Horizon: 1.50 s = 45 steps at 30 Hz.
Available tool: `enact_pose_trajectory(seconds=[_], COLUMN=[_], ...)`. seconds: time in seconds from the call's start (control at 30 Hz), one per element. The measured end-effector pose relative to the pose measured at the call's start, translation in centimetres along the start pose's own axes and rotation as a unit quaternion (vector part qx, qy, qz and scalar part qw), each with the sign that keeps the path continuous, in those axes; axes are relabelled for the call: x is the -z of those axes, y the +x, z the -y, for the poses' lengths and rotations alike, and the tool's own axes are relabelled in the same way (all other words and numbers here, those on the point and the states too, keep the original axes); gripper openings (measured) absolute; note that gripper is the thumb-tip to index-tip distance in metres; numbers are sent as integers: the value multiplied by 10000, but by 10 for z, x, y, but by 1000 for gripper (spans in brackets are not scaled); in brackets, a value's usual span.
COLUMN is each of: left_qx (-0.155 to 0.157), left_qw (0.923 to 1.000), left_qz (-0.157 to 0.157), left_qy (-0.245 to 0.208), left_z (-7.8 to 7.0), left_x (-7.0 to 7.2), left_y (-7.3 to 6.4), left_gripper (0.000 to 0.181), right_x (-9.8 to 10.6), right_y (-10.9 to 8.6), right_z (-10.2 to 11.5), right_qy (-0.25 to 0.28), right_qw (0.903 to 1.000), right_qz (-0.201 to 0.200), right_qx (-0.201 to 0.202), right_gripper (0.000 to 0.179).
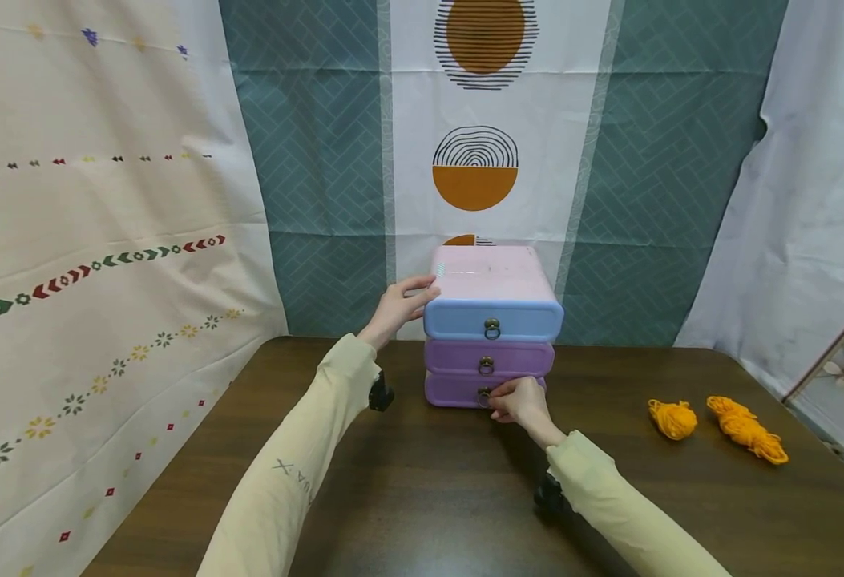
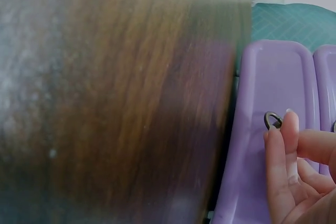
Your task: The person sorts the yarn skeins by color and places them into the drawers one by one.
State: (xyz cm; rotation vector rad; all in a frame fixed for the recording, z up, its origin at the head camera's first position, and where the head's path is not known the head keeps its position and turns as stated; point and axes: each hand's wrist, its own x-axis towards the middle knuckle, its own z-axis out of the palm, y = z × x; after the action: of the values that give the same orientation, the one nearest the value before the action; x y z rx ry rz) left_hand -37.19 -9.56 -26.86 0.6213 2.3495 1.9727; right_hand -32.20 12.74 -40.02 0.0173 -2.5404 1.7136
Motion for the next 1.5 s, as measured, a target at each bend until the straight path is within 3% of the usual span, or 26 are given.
enact_pose_trajectory(seconds=[0.13,0.23,0.53,0.87,1.27,1.5], left_qx=[2,-32,-89,-145,-39,-56], left_qw=[10000,9998,9996,9995,9999,9995], left_qz=[-86,-163,-248,-255,-136,-282], left_qy=[5,75,92,90,-24,163], left_z=[14,17,17,17,16,19], left_x=[2,1,0,0,-1,-1], left_y=[10,12,11,11,12,14], left_gripper=[51,51,50,48,50,49], right_x=[2,2,5,5,6,9], right_y=[-2,-3,-8,-16,-26,-34], right_z=[0,-1,-1,-2,-3,-2], right_qy=[-8,-23,-67,569,543,477], right_qw=[10000,9999,9999,9981,9982,9985], right_qz=[21,32,80,164,126,177], right_qx=[-41,-94,-111,-159,-208,-211], right_gripper=[8,8,6,5,5,4])
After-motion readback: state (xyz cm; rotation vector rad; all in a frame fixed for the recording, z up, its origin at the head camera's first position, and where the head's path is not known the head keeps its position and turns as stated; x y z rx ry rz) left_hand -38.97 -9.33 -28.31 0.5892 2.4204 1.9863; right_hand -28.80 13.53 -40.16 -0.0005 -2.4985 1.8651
